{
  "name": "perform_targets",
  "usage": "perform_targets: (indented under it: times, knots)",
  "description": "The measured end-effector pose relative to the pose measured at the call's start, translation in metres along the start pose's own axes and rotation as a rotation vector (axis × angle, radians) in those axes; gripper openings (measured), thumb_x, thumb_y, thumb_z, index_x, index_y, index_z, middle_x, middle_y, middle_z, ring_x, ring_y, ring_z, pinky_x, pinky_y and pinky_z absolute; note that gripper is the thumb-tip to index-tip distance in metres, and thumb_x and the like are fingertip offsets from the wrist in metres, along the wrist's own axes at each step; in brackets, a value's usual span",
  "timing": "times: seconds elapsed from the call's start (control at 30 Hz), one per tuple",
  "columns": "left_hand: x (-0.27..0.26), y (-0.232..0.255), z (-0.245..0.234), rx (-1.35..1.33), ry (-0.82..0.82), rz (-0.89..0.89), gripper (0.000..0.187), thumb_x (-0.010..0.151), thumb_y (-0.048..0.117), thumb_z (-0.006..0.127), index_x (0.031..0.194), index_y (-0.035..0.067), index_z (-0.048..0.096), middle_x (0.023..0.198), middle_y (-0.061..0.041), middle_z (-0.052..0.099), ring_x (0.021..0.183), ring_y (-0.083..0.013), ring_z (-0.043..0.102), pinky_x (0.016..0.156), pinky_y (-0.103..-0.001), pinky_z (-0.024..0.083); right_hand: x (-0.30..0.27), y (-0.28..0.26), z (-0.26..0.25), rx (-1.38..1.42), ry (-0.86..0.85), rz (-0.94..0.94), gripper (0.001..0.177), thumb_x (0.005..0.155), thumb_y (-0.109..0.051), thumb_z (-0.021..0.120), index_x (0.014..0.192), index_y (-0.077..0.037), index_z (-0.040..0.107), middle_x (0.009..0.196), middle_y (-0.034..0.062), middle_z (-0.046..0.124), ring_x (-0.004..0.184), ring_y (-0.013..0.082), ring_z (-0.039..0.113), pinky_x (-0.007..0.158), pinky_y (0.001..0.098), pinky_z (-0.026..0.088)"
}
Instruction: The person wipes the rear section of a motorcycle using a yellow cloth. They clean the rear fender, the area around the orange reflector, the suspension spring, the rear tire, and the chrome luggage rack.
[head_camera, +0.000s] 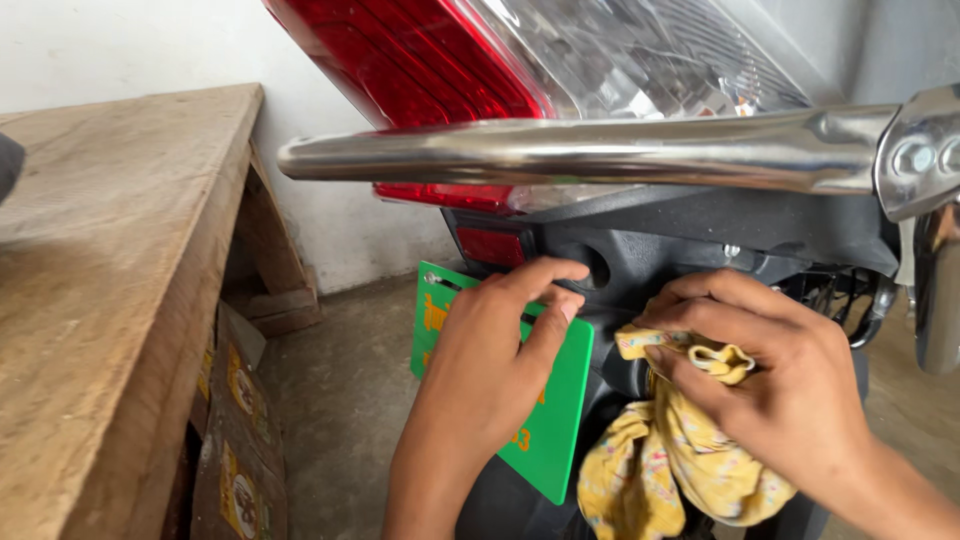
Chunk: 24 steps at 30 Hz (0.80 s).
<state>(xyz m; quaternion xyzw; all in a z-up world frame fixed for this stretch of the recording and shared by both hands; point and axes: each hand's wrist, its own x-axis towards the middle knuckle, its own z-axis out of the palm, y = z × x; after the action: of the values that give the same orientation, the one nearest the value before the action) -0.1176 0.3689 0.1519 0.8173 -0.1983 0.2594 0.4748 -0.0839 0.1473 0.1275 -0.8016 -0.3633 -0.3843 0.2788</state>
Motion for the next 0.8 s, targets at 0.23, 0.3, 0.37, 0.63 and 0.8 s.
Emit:
perform_targets:
  times: [0.23, 0.3, 0.37, 0.63, 0.8]
  knots:
    - [-0.016, -0.015, 0.006, 0.024, 0.078, 0.159, 0.024, 0.095, 0.012, 0.062, 0.118, 0.007, 0.07, 0.111, -0.011, 0.077, 0.108, -0.0286, 0.071, 0.094, -0.038, 0.053, -0.024, -0.039, 0.014, -0.573, -0.109, -0.407, 0.032, 0.069, -0.021, 0.079, 0.101, -0.016, 0.075, 0.105, 0.0014, 0.066, 0.095, 0.024, 0.069, 0.07, 0.0411, 0.053]
    - [-0.021, -0.017, 0.004, 0.008, 0.081, 0.184, 0.025, 0.094, 0.012, 0.063, 0.117, 0.007, 0.07, 0.113, -0.012, 0.074, 0.109, -0.0298, 0.069, 0.094, -0.039, 0.052, -0.02, -0.038, 0.013, -0.555, -0.108, -0.44, 0.034, 0.065, -0.024, 0.077, 0.098, -0.018, 0.074, 0.109, 0.0007, 0.068, 0.096, 0.0228, 0.069, 0.071, 0.0385, 0.055]
    - [-0.021, -0.017, 0.008, 0.063, 0.097, 0.209, 0.024, 0.094, 0.013, 0.064, 0.116, 0.007, 0.07, 0.111, -0.012, 0.074, 0.109, -0.0314, 0.067, 0.095, -0.041, 0.051, -0.016, -0.034, 0.01, -0.484, -0.092, -0.363, 0.036, 0.061, -0.026, 0.077, 0.097, -0.022, 0.075, 0.111, -0.0016, 0.07, 0.096, 0.0215, 0.069, 0.069, 0.037, 0.055]
    - [-0.022, -0.002, 0.024, 0.289, 0.168, 0.215, 0.014, 0.096, 0.02, 0.063, 0.099, 0.009, 0.071, 0.099, -0.009, 0.073, 0.103, -0.0324, 0.065, 0.095, -0.049, 0.043, -0.004, -0.024, 0.003, -0.259, -0.026, 0.17, 0.025, 0.075, -0.018, 0.081, 0.1, -0.022, 0.08, 0.106, -0.0068, 0.073, 0.087, 0.0179, 0.071, 0.073, 0.0348, 0.058]
    - [-0.024, 0.007, 0.028, 0.356, 0.152, 0.228, 0.013, 0.093, 0.018, 0.063, 0.097, 0.008, 0.071, 0.1, -0.01, 0.072, 0.103, -0.0332, 0.064, 0.095, -0.05, 0.044, -0.031, -0.04, 0.011, -0.568, -0.064, -0.303, 0.037, 0.061, -0.025, 0.08, 0.097, -0.017, 0.079, 0.114, 0.0016, 0.071, 0.089, 0.0235, 0.07, 0.068, 0.0377, 0.056]
